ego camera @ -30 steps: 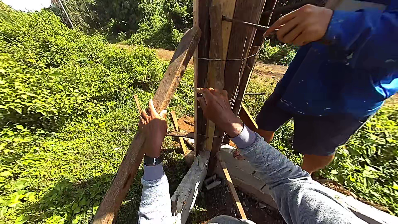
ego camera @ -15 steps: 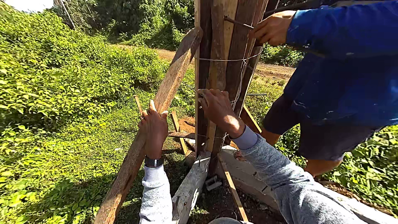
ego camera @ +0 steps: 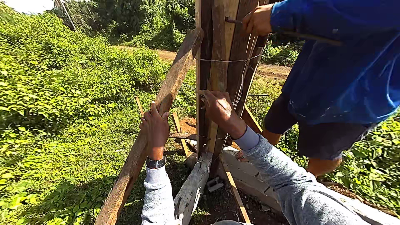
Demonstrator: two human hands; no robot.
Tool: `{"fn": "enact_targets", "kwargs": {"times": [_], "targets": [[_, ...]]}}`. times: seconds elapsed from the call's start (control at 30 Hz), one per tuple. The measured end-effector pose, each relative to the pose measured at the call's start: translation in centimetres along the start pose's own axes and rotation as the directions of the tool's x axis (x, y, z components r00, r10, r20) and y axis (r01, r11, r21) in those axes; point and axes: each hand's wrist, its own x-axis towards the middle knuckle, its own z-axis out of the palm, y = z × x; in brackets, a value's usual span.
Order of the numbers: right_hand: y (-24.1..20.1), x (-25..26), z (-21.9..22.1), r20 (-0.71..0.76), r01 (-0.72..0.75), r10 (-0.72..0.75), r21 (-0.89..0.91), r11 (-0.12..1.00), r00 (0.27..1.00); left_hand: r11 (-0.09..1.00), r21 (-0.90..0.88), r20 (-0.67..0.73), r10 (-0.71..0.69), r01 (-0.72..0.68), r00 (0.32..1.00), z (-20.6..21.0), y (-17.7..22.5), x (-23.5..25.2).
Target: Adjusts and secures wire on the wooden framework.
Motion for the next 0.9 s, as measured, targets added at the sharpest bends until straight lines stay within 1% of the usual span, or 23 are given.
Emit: {"fn": "enact_targets", "kwargs": {"times": [0.17,0.27,0.43,0.67,0.9], "targets": [[-0.04,0.1,-0.11,0.011,-0.005,0.005,-0.006,1.0,1.0,1.0,0.003,0.009,-0.011,0.011,1.0,-0.11,0.15,0.03],[-0.21,0.14,-0.31,0.025,0.001,0.0,-0.04,0.999,1.0,1.0,-0.005,-0.004,0.009,-0.009,1.0,-0.32,0.21,-0.13],[-0.25,0.04,-0.39,-0.007,0.006,-0.006,-0.003,1.0,1.0,1.0,0.0,-0.012,-0.003,0.003,1.0,-0.38,0.32,-0.26],[-0.45,0.16,-0.57,0.032,-0.002,0.003,-0.027,1.0,0.999,1.0,0.022,-0.007,-0.006,0.007,1.0,-0.26,0.25,-0.15],[-0.22,0.15,-0.44,-0.003,0.022,-0.022,-0.004,1.0,1.0,1.0,0.0,-0.011,-0.021,0.021,1.0,-0.35,0.41,-0.22]]}}
